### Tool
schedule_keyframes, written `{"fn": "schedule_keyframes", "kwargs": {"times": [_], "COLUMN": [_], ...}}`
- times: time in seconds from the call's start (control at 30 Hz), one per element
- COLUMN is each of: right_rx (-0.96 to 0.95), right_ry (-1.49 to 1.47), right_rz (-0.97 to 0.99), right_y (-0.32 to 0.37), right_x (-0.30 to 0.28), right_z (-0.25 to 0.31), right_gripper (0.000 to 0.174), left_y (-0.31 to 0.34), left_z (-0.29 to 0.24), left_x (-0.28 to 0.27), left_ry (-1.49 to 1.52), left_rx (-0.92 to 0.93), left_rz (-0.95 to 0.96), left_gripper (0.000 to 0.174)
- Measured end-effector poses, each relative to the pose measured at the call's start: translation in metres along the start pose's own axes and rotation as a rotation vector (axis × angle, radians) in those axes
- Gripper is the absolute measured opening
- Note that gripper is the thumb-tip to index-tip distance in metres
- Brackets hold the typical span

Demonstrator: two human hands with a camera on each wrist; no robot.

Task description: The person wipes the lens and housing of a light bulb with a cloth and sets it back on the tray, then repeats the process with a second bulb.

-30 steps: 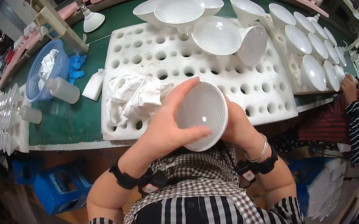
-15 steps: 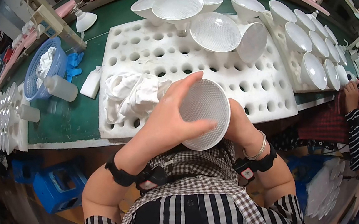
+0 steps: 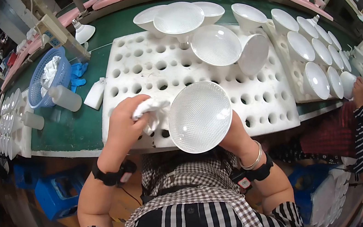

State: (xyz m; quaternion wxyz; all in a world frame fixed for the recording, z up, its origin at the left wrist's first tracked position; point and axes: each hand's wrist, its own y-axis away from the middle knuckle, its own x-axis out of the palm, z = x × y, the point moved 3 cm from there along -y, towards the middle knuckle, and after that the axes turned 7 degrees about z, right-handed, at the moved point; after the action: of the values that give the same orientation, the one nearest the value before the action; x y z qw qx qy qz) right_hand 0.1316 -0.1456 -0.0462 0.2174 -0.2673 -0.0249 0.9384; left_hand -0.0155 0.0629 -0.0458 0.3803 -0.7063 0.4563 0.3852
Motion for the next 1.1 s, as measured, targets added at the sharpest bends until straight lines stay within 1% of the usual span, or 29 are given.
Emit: {"fn": "schedule_keyframes", "kwargs": {"times": [0.07, 0.1, 0.13, 0.17, 0.2, 0.23, 0.27, 0.3, 0.33, 0.4, 0.43, 0.47, 0.53, 0.57, 0.6, 0.63, 0.67, 0.7, 0.73, 0.77, 0.8, 0.83, 0.87, 0.93, 0.97, 1.0, 1.03, 1.07, 1.1], "right_rx": [0.027, 0.026, 0.078, 0.134, 0.304, 0.306, 0.014, -0.261, -0.178, -0.029, -0.035, -0.034, -0.027, -0.097, -0.168, -0.096, -0.092, -0.140, -0.180, -0.025, 0.045, 0.225, 0.403, 0.285, 0.308, 0.315, 0.320, 0.334, 0.311], "right_ry": [0.056, 0.052, -0.374, -0.797, -1.007, -1.004, -0.481, 0.040, 0.133, 0.206, 0.213, 0.177, 0.139, -0.015, -0.167, -0.250, -0.252, -0.081, 0.095, -0.042, -0.072, -0.210, -0.360, -0.537, -0.542, -0.535, -0.531, -0.538, -0.532], "right_rz": [0.027, 0.034, 0.061, 0.091, 0.039, 0.055, 0.066, 0.065, 0.013, 0.071, 0.068, 0.078, 0.085, 0.015, -0.056, -0.088, -0.093, -0.099, -0.109, -0.105, -0.142, -0.068, 0.004, -0.040, -0.077, -0.037, 0.008, -0.014, 0.003], "right_y": [-0.003, -0.003, -0.003, -0.002, 0.000, -0.006, -0.015, -0.016, -0.016, -0.014, -0.015, -0.015, -0.014, -0.014, -0.016, -0.018, -0.022, -0.026, -0.026, -0.028, -0.029, -0.030, -0.030, -0.034, -0.034, -0.036, -0.038, -0.039, -0.041], "right_x": [0.007, 0.014, 0.023, 0.031, 0.029, 0.028, 0.021, 0.021, 0.023, 0.027, 0.024, 0.022, 0.024, 0.025, 0.024, 0.021, 0.020, 0.017, 0.014, 0.014, 0.009, 0.002, -0.001, 0.007, 0.007, 0.006, 0.007, 0.007, 0.009], "right_z": [-0.008, -0.014, -0.024, -0.030, -0.012, -0.016, -0.016, -0.011, -0.009, -0.019, -0.017, -0.014, -0.016, -0.022, -0.021, -0.019, -0.017, -0.014, -0.013, -0.035, -0.024, -0.012, -0.008, -0.020, -0.021, -0.019, -0.019, -0.023, -0.025], "right_gripper": [0.060, 0.060, 0.062, 0.065, 0.058, 0.058, 0.050, 0.043, 0.048, 0.052, 0.052, 0.054, 0.056, 0.059, 0.062, 0.061, 0.061, 0.057, 0.054, 0.050, 0.047, 0.043, 0.040, 0.031, 0.031, 0.028, 0.025, 0.025, 0.022], "left_y": [0.003, 0.001, 0.000, -0.003, -0.005, -0.012, -0.021, -0.033, -0.044, -0.062, -0.065, -0.065, -0.061, -0.056, -0.055, -0.054, -0.051, -0.054, -0.048, -0.046, -0.047, -0.047, -0.044, -0.027, -0.021, -0.016, -0.011, -0.005, -0.004], "left_z": [-0.027, -0.056, -0.082, -0.099, -0.112, -0.112, -0.110, -0.106, -0.096, -0.072, -0.061, -0.050, -0.025, -0.017, -0.013, -0.011, -0.008, 0.004, 0.001, 0.025, 0.041, 0.071, 0.106, 0.139, 0.177, 0.204, 0.200, 0.196, 0.190], "left_x": [-0.023, -0.040, -0.047, -0.036, -0.028, -0.026, -0.024, -0.023, -0.018, -0.005, 0.000, 0.005, 0.012, 0.013, 0.011, 0.010, 0.009, 0.011, -0.008, -0.015, -0.027, -0.035, -0.035, -0.039, -0.035, -0.028, -0.029, -0.031, -0.030], "left_ry": [0.537, 0.429, 0.319, 0.321, 0.322, 0.306, 0.290, 0.331, 0.312, 0.488, 0.558, 0.557, 0.473, 0.271, 0.274, 0.308, 0.341, 0.465, 0.704, 0.828, 0.774, 0.521, 0.329, -0.291, -0.191, -0.099, -0.158, -0.215, -0.240], "left_rx": [-0.014, 0.202, 0.411, 0.491, 0.573, 0.552, 0.535, 0.417, 0.369, 0.239, 0.162, 0.165, 0.039, -0.041, -0.037, 0.036, 0.108, 0.122, -0.012, -0.086, -0.060, -0.095, -0.109, -0.250, -0.329, -0.413, -0.352, -0.293, -0.191], "left_rz": [-0.289, -0.273, -0.257, -0.204, -0.152, -0.130, -0.106, -0.102, -0.174, -0.184, -0.176, -0.183, -0.147, -0.034, -0.035, -0.025, -0.011, 0.046, 0.166, 0.111, -0.055, -0.176, -0.221, -0.102, 0.038, 0.177, 0.185, 0.191, 0.126], "left_gripper": [0.051, 0.049, 0.047, 0.047, 0.048, 0.046, 0.045, 0.042, 0.032, 0.023, 0.021, 0.021, 0.020, 0.030, 0.030, 0.038, 0.046, 0.061, 0.061, 0.058, 0.052, 0.045, 0.040, 0.040, 0.042, 0.043, 0.046, 0.048, 0.046]}}
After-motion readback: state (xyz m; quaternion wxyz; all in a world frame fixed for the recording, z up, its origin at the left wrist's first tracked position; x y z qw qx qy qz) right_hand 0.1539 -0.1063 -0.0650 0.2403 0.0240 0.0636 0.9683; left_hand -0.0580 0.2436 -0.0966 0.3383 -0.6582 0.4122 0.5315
